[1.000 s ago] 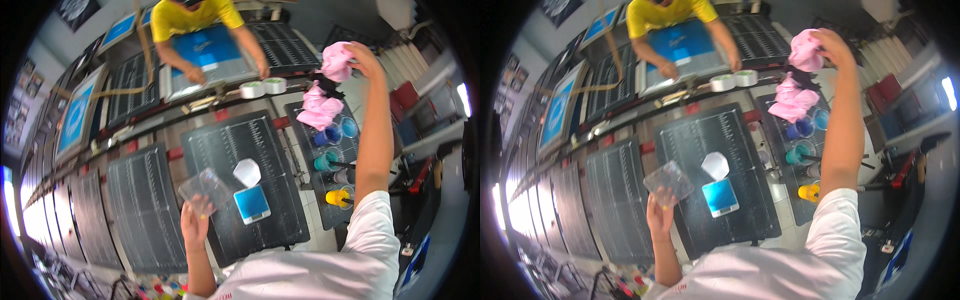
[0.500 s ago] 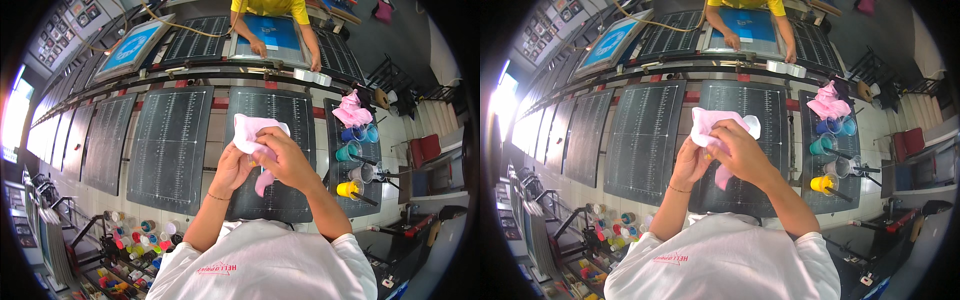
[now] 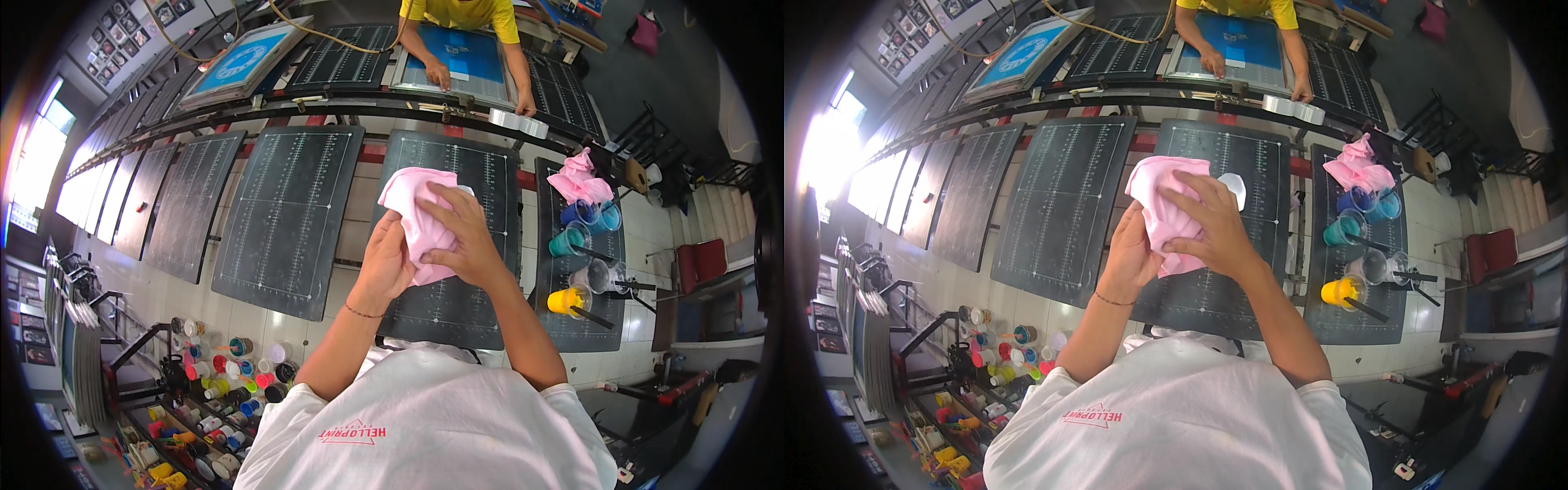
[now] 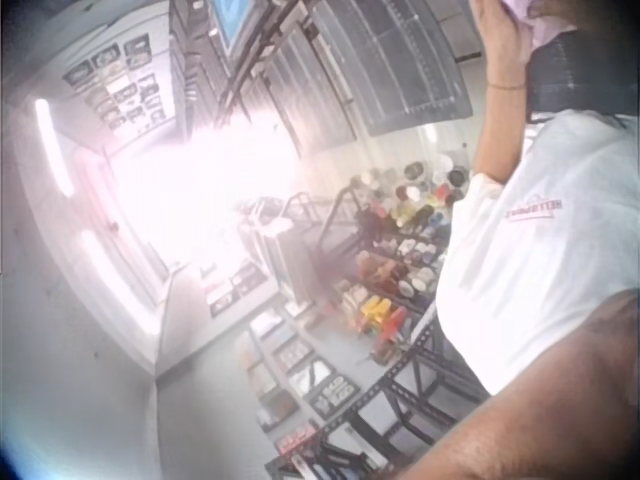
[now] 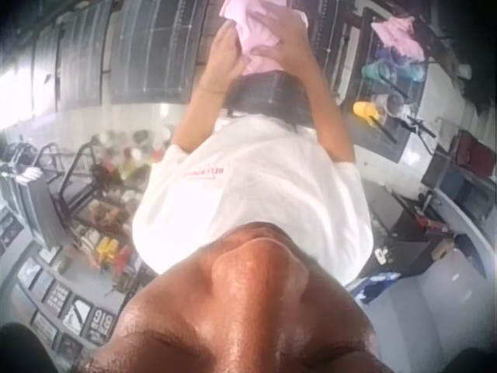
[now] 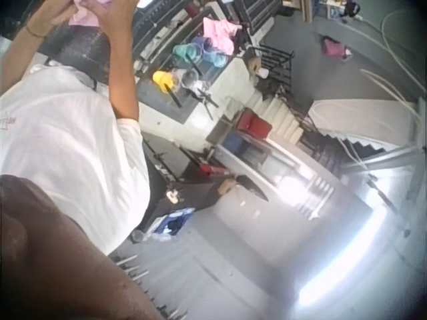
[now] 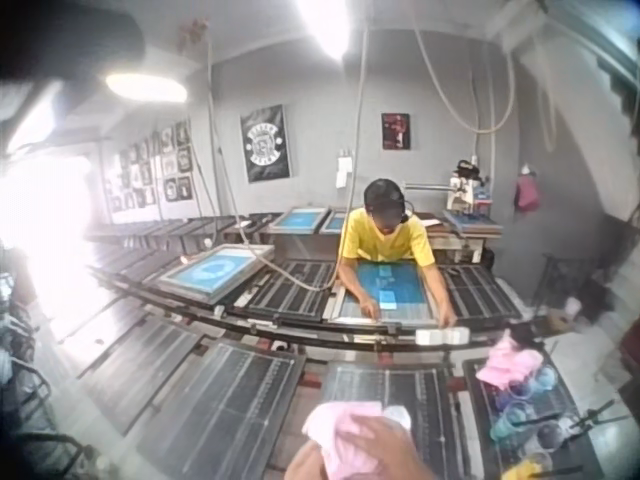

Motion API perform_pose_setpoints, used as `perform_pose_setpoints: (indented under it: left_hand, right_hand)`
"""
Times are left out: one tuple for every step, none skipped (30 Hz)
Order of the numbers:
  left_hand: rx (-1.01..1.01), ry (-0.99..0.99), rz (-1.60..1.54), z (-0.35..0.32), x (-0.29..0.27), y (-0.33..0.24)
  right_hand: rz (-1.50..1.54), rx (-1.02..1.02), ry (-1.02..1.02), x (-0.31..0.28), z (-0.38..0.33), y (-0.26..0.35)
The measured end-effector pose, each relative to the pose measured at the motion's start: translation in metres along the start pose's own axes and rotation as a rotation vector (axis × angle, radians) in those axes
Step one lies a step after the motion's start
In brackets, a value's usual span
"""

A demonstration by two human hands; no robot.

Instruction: The person wipes a glass plate with a cloth, weighs the plate on a digital scale, and arranges several cups containing different colors of screen printing ink on a table.

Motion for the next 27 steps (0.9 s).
perform_pose_setpoints:
  left_hand:
    - [-0.004, -0.002, 0.015, 0.0, 0.003, 0.002]
    - [-0.007, -0.004, 0.03, -0.001, 0.005, 0.003]
    - [-0.001, 0.032, 0.035, 0.0, 0.004, 0.005]
    - [0.005, 0.065, 0.038, -0.001, 0.0, 0.006]
    - [0.01, 0.097, 0.04, -0.001, -0.002, 0.007]
    - [0.026, 0.074, 0.072, -0.003, -0.003, 0.007]
    - [0.037, 0.055, 0.104, -0.004, 0.002, 0.007]
    - [0.048, 0.036, 0.137, -0.005, 0.005, 0.006]
    - [0.055, 0.044, 0.168, -0.006, 0.005, 0.006]
    - [0.063, 0.053, 0.195, -0.006, 0.005, 0.005]
    - [0.071, 0.063, 0.221, -0.007, 0.005, 0.005]
    - [0.073, 0.034, 0.225, -0.007, 0.008, 0.004]
    - [0.079, 0.007, 0.229, -0.007, 0.013, 0.003]
    - [0.084, -0.018, 0.233, -0.007, 0.015, 0.001]
    - [0.076, 0.111, 0.118, -0.005, 0.003, 0.003]
    - [0.069, 0.238, 0.001, -0.001, -0.005, 0.001]
    - [0.065, 0.233, -0.063, -0.003, -0.011, 0.0]
    - [0.061, 0.227, -0.128, -0.005, -0.015, 0.001]
    - [0.041, 0.163, -0.052, -0.005, -0.005, -0.004]
    - [0.024, 0.097, 0.021, -0.006, 0.003, -0.008]
    - [0.007, 0.031, 0.094, -0.007, 0.006, -0.008]
    - [0.015, -0.002, 0.125, -0.007, 0.004, -0.004]
    - [0.008, 0.044, 0.098, -0.007, 0.0, -0.009]
    - [0.001, 0.09, 0.07, -0.006, -0.003, -0.015]
    - [-0.006, 0.138, 0.038, -0.004, -0.005, -0.021]
    - [-0.024, 0.046, 0.008, -0.001, -0.007, -0.028]
    - [-0.015, 0.038, 0.083, 0.002, -0.013, -0.032]
  right_hand:
    - [0.017, -0.024, -0.016, 0.003, -0.002, -0.007]
    - [0.034, -0.048, -0.033, 0.008, -0.004, -0.014]
    - [0.051, -0.073, -0.049, 0.009, -0.006, -0.019]
    - [0.058, -0.052, -0.036, 0.01, -0.007, -0.019]
    - [0.065, -0.031, -0.024, 0.013, -0.007, -0.017]
    - [0.072, -0.009, -0.012, 0.015, -0.006, -0.016]
    - [0.066, -0.008, -0.012, 0.015, -0.008, -0.015]
    - [0.059, -0.006, -0.013, 0.016, -0.009, -0.013]
    - [0.053, -0.003, -0.014, 0.017, -0.01, -0.013]
    - [0.106, 0.009, -0.047, 0.018, -0.01, -0.012]
    - [0.159, 0.022, -0.081, 0.02, -0.01, -0.011]
    - [0.211, 0.035, -0.116, 0.022, -0.011, -0.01]
    - [0.273, 0.084, -0.158, 0.026, -0.01, -0.013]
    - [0.334, 0.133, -0.2, 0.034, -0.011, -0.017]
    - [0.395, 0.183, -0.245, 0.038, -0.01, -0.019]
    - [0.473, 0.232, -0.257, 0.036, -0.007, -0.015]
    - [0.551, 0.282, -0.271, 0.031, -0.004, -0.009]
    - [0.629, 0.331, -0.287, 0.03, 0.0, -0.005]
    - [0.616, 0.424, -0.294, 0.028, 0.003, -0.009]
    - [0.603, 0.519, -0.297, 0.024, 0.005, -0.016]
    - [0.589, 0.614, -0.301, 0.022, 0.009, -0.02]
    - [0.454, 0.62, -0.403, 0.024, 0.015, -0.019]
    - [0.552, 0.639, -0.439, 0.026, 0.018, -0.015]
    - [0.651, 0.657, -0.475, 0.025, 0.02, -0.009]
    - [0.746, 0.672, -0.512, 0.021, 0.023, 0.0]
    - [0.862, 0.705, -0.501, 0.015, 0.027, 0.021]
    - [0.639, 0.577, -0.555, 0.028, 0.029, 0.023]
Point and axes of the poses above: each hand's wrist, its own z-axis towards the middle knuckle, its own x-axis out of the palm, y = z × x, the point moved 1 cm from there along z, towards the middle knuckle, and after that the axes turned 9 degrees about y, right-handed, at the moved point
